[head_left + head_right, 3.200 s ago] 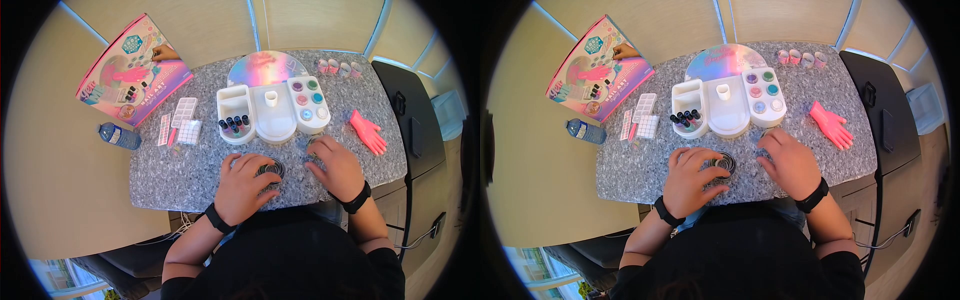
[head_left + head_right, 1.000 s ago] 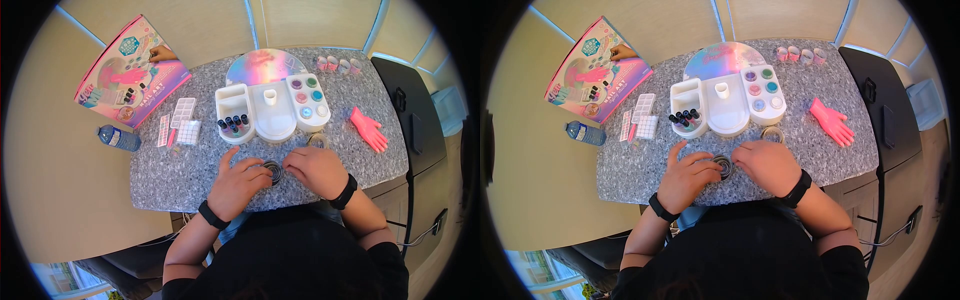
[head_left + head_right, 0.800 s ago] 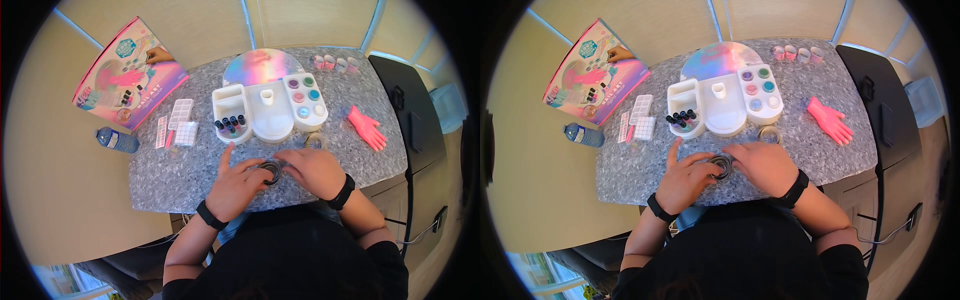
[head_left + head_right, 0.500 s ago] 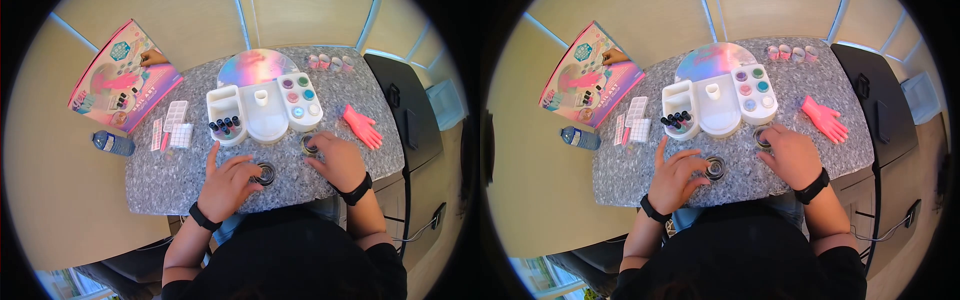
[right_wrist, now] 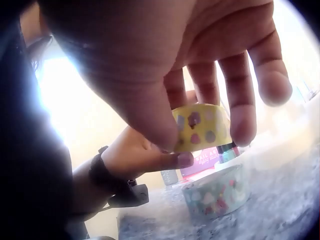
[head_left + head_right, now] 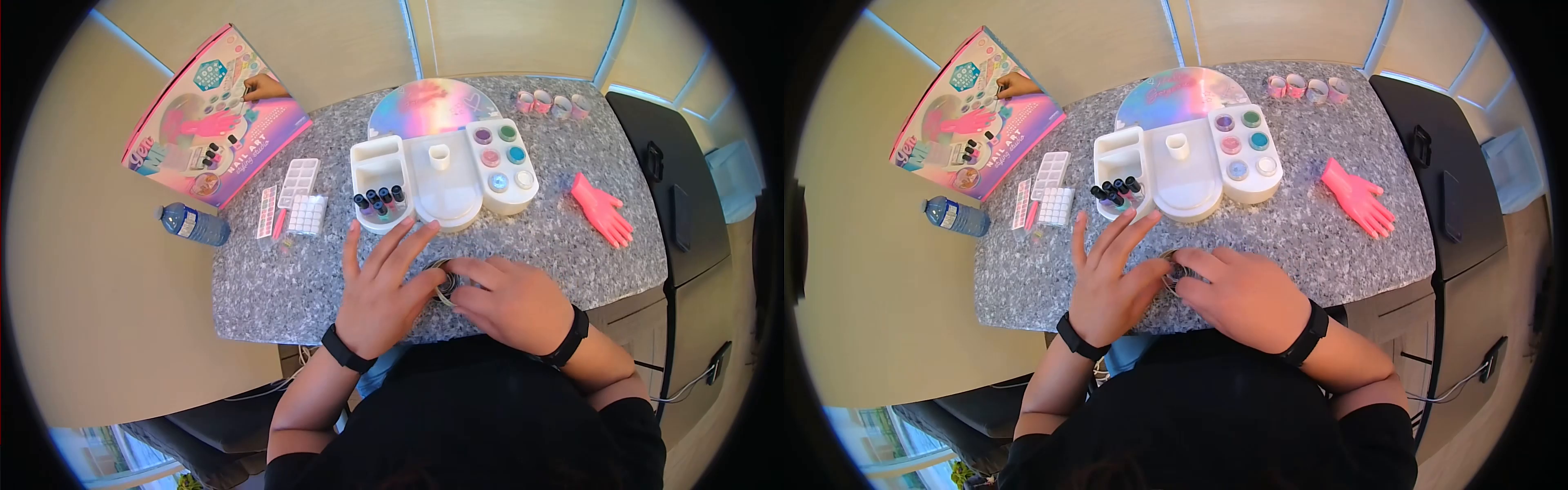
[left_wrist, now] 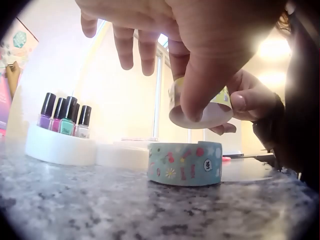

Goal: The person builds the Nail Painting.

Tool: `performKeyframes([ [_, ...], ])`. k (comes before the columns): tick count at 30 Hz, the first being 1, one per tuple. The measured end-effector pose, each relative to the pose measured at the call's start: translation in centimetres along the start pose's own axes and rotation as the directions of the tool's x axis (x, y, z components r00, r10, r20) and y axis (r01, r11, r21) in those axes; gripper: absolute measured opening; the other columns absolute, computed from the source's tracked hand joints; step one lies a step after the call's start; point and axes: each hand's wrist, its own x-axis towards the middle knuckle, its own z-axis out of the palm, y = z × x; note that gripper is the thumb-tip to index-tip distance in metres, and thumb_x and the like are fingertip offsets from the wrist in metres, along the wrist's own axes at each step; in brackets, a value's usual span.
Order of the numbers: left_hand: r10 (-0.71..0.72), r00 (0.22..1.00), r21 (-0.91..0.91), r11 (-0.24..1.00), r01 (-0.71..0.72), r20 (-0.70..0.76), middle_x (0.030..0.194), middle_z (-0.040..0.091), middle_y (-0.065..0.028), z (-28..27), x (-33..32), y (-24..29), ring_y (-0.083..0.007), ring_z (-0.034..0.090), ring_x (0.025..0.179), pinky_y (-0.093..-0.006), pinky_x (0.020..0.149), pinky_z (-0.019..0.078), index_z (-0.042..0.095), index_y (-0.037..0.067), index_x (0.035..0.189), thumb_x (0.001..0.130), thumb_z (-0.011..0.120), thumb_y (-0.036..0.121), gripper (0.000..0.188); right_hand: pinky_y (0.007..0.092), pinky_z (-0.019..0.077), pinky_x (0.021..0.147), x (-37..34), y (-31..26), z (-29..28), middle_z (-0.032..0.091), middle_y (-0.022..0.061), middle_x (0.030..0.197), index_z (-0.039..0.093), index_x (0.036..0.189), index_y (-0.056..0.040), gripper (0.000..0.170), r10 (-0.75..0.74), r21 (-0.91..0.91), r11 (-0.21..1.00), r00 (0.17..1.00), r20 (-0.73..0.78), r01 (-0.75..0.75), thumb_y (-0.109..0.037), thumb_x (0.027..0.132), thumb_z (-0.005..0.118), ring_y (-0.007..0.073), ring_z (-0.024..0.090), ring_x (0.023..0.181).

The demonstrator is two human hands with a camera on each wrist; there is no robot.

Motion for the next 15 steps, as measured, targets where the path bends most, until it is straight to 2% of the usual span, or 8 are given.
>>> performKeyframes([
  [1, 0.018, 1.0, 0.045, 0.999, -0.017, -0.022, 0.163, 0.063, -0.0046, 0.2, -0.3, -0.3, -0.0325, 0.057, 0.153, -0.0705, 0.135, 0.0153, 0.079, 0.025, 0.109, 0.079, 0.093, 0.015, 0.035, 0.0429, 0.0635, 0.08, 0.0, 0.0, 0.0, 0.07, 0.0038, 0.13, 0.071, 0.108, -0.0129, 0.019, 0.004, 0.024, 1.0, 1.0, 0.023, -0.005, -0.022, 0.095, 0.081, 0.0261, 0.073, 0.099],
  [4, -0.016, 0.999, 0.016, 1.0, 0.017, -0.045, 0.161, 0.064, -0.0042, 0.4, -1.3, -0.7, -0.0315, 0.059, 0.151, -0.0708, 0.135, 0.0154, 0.076, 0.023, 0.106, 0.08, 0.091, 0.012, 0.033, 0.0428, 0.0629, 0.08, 0.2, 0.0, -0.1, 0.069, 0.0036, 0.126, 0.07, 0.106, -0.0132, 0.019, -0.008, 0.024, 1.0, 0.999, 0.036, 0.008, -0.025, 0.096, 0.081, 0.0261, 0.072, 0.098],
  [8, -0.029, 0.999, 0.044, 0.999, 0.031, -0.041, 0.156, 0.066, -0.0024, 0.3, -1.9, -1.2, -0.0298, 0.062, 0.148, -0.0709, 0.135, 0.0156, 0.075, 0.023, 0.107, 0.08, 0.091, 0.011, 0.033, 0.0428, 0.0627, 0.08, 0.1, 0.3, 0.7, 0.069, 0.0032, 0.125, 0.069, 0.104, -0.0131, 0.018, 0.001, -0.002, 1.0, 0.999, 0.034, -0.001, -0.024, 0.095, 0.081, 0.0259, 0.073, 0.1],
  [10, -0.041, 0.998, 0.062, 0.997, 0.044, -0.058, 0.149, 0.069, 0.0002, 0.4, -2.1, -1.6, -0.0275, 0.067, 0.141, -0.0712, 0.135, 0.0159, 0.074, 0.023, 0.107, 0.081, 0.09, 0.01, 0.034, 0.0425, 0.0626, 0.08, 0.2, 0.5, 0.8, 0.07, 0.0031, 0.124, 0.069, 0.104, -0.0136, 0.016, 0.023, -0.063, 0.998, 1.0, -0.002, -0.023, -0.022, 0.095, 0.079, 0.0257, 0.073, 0.1],
  [11, -0.041, 0.997, 0.061, 0.997, 0.044, -0.058, 0.149, 0.069, 0.0002, 0.5, -2.2, -1.7, -0.0275, 0.067, 0.141, -0.0712, 0.135, 0.0159, 0.074, 0.023, 0.107, 0.081, 0.09, 0.01, 0.034, 0.0425, 0.0626, 0.08, 0.2, 0.5, 0.8, 0.07, 0.0031, 0.124, 0.069, 0.104, -0.0136, 0.016, 0.022, -0.063, 0.998, 1.0, -0.002, -0.023, -0.022, 0.095, 0.079, 0.0257, 0.073, 0.1],
  [13, -0.059, 0.997, 0.04, 0.997, 0.061, -0.052, 0.135, 0.074, 0.003, 0.6, -2.3, -1.8, -0.0243, 0.07, 0.133, -0.0711, 0.135, 0.0168, 0.074, 0.022, 0.108, 0.081, 0.09, 0.011, 0.033, 0.0423, 0.063, 0.081, 0.2, 0.5, 0.8, 0.071, 0.0044, 0.124, 0.07, 0.105, -0.0144, 0.015, 0.058, -0.042, 0.997, 0.998, 0.002, -0.058, -0.021, 0.094, 0.078, 0.026, 0.074, 0.101],
  [15, -0.065, 0.997, 0.04, 0.997, 0.067, -0.045, 0.129, 0.075, 0.0037, 0.5, -2.3, -1.7, -0.023, 0.071, 0.131, -0.0715, 0.135, 0.0169, 0.075, 0.022, 0.108, 0.082, 0.09, 0.011, 0.033, 0.0425, 0.0631, 0.081, 0.1, 0.5, 1.1, 0.071, 0.0056, 0.124, 0.07, 0.106, -0.0143, 0.015, 0.08, -0.039, 0.996, 0.997, 0.001, -0.08, -0.021, 0.095, 0.078, 0.0265, 0.074, 0.102],
])
